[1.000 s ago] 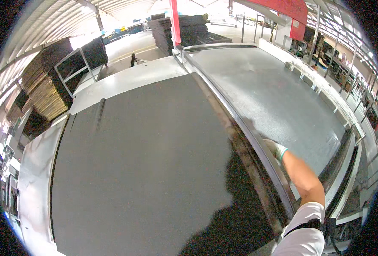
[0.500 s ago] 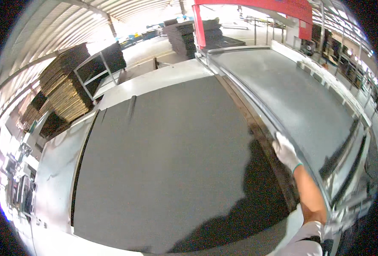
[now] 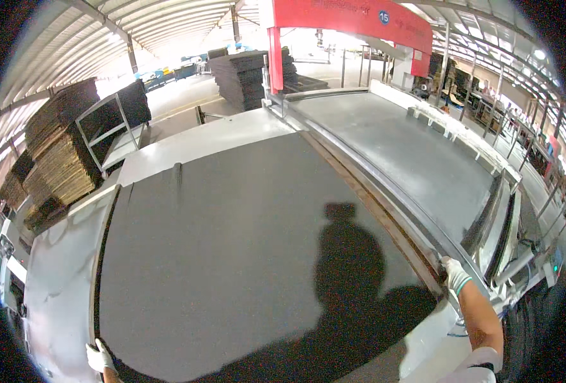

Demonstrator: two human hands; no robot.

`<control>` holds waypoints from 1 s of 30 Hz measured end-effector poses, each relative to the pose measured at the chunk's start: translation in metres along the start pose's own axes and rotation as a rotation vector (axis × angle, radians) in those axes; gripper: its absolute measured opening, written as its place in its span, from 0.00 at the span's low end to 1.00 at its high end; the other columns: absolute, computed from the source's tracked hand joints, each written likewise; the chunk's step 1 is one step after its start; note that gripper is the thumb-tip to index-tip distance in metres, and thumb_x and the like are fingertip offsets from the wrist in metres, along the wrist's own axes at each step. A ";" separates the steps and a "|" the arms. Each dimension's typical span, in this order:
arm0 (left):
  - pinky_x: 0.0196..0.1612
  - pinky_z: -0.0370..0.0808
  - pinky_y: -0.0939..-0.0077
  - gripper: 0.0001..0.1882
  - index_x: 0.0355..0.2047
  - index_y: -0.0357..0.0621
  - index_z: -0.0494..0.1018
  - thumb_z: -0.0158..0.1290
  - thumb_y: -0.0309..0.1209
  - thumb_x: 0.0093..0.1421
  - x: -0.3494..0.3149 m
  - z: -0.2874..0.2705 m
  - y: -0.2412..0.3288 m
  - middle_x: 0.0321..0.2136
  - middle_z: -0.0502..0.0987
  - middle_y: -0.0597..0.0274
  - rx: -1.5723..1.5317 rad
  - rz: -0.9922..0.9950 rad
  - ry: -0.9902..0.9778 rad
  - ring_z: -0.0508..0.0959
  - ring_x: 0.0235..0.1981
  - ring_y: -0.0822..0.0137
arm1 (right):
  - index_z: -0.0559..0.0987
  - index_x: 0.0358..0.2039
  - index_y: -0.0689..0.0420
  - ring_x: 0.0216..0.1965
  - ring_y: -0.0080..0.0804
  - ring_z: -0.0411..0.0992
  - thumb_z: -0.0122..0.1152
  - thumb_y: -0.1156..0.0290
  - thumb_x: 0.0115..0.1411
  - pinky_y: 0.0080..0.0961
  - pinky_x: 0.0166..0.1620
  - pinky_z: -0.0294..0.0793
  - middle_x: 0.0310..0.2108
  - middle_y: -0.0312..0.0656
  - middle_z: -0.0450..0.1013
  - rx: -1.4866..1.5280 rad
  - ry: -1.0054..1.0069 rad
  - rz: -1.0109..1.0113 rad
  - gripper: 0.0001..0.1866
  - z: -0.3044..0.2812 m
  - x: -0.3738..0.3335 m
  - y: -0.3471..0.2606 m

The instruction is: The worker is applying labels to foam boards and then using adhesive strips and a framing machine to process them.

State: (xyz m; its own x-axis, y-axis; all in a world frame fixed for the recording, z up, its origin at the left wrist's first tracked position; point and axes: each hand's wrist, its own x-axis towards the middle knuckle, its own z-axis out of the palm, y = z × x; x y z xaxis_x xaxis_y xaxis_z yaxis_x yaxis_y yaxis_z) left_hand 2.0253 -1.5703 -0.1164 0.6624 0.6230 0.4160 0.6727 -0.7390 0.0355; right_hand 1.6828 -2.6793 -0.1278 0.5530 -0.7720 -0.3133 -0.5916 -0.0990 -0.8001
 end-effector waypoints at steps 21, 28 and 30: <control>0.56 0.70 0.58 0.35 0.60 0.40 0.68 0.45 0.57 0.65 0.027 -0.010 -0.038 0.51 0.75 0.42 -0.189 -0.020 -0.096 0.75 0.53 0.45 | 0.58 0.69 0.58 0.64 0.34 0.62 0.60 0.66 0.61 0.31 0.65 0.60 0.64 0.41 0.64 0.370 -0.426 -0.106 0.37 0.181 -0.004 -0.179; 0.66 0.60 0.60 0.34 0.65 0.41 0.62 0.46 0.50 0.65 0.041 -0.001 -0.133 0.61 0.67 0.41 -0.329 -0.217 -0.190 0.65 0.64 0.47 | 0.56 0.70 0.59 0.67 0.34 0.57 0.58 0.70 0.61 0.29 0.68 0.55 0.67 0.41 0.59 0.317 -0.589 -0.264 0.38 0.256 -0.012 -0.209; 0.67 0.56 0.56 0.33 0.64 0.44 0.64 0.45 0.50 0.64 0.034 0.000 -0.144 0.62 0.66 0.42 -0.267 -0.239 -0.162 0.62 0.65 0.45 | 0.55 0.70 0.59 0.67 0.35 0.57 0.54 0.71 0.61 0.29 0.69 0.53 0.68 0.42 0.58 0.436 -0.747 -0.338 0.37 0.285 -0.032 -0.235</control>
State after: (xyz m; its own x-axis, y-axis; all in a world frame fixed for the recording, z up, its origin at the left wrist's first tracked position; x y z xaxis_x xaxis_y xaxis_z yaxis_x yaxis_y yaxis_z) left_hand 1.9507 -1.4425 -0.1071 0.5552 0.8022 0.2197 0.7189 -0.5957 0.3582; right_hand 1.9718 -2.4525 -0.0759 0.9799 -0.1253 -0.1556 -0.1412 0.1166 -0.9831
